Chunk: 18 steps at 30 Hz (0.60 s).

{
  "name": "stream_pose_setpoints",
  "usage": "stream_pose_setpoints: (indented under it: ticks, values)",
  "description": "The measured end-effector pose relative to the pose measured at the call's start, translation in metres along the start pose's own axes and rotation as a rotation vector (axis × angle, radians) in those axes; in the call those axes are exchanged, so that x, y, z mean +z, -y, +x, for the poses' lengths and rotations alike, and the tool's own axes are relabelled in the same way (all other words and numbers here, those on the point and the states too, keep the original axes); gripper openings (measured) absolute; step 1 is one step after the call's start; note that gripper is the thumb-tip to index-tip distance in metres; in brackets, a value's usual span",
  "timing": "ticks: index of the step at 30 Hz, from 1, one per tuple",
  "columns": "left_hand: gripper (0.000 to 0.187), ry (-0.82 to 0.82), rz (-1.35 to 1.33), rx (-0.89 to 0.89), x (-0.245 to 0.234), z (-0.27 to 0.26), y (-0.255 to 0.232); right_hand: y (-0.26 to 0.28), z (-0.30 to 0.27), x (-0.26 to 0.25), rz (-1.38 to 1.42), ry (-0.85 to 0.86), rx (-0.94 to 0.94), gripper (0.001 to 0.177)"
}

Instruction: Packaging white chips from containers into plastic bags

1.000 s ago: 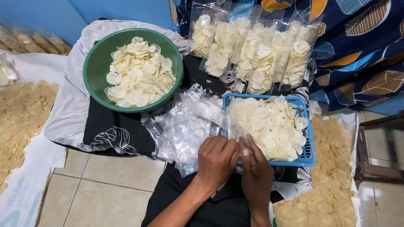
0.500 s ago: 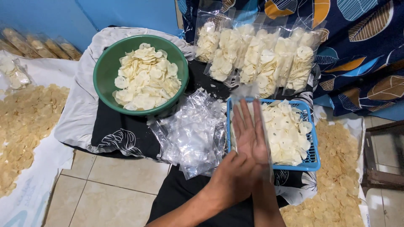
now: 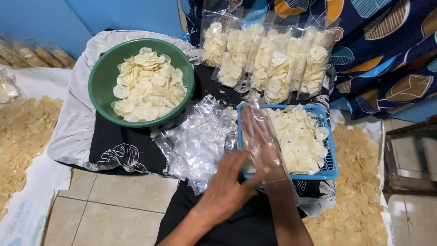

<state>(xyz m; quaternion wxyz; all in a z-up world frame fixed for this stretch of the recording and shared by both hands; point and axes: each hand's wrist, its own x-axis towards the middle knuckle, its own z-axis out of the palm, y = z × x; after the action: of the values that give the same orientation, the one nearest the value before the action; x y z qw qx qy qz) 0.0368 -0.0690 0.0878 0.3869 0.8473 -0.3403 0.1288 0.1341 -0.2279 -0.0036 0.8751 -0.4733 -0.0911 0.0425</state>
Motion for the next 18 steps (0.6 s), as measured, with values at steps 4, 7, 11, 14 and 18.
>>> stream_pose_setpoints:
  ticks: [4,7,11,14,18]
  values:
    - [0.092,-0.206,0.36,0.128,0.024,0.006,0.065,0.024,-0.021,0.042,0.508,0.157,0.129,0.06]
    - [0.075,-0.264,0.405,0.23,0.027,0.018,0.083,0.026,-0.036,0.039,0.344,0.107,0.235,0.06]
    - [0.061,-0.272,0.427,0.187,0.029,0.022,0.11,0.031,-0.059,0.028,-0.024,-0.016,0.414,0.063]
    - [0.066,-0.27,0.339,0.031,0.024,0.022,0.127,0.063,-0.082,0.034,-0.345,0.011,0.346,0.063]
    - [0.079,-0.334,0.068,-0.146,0.029,0.024,0.148,0.091,-0.073,0.042,-0.739,-0.011,0.175,0.053]
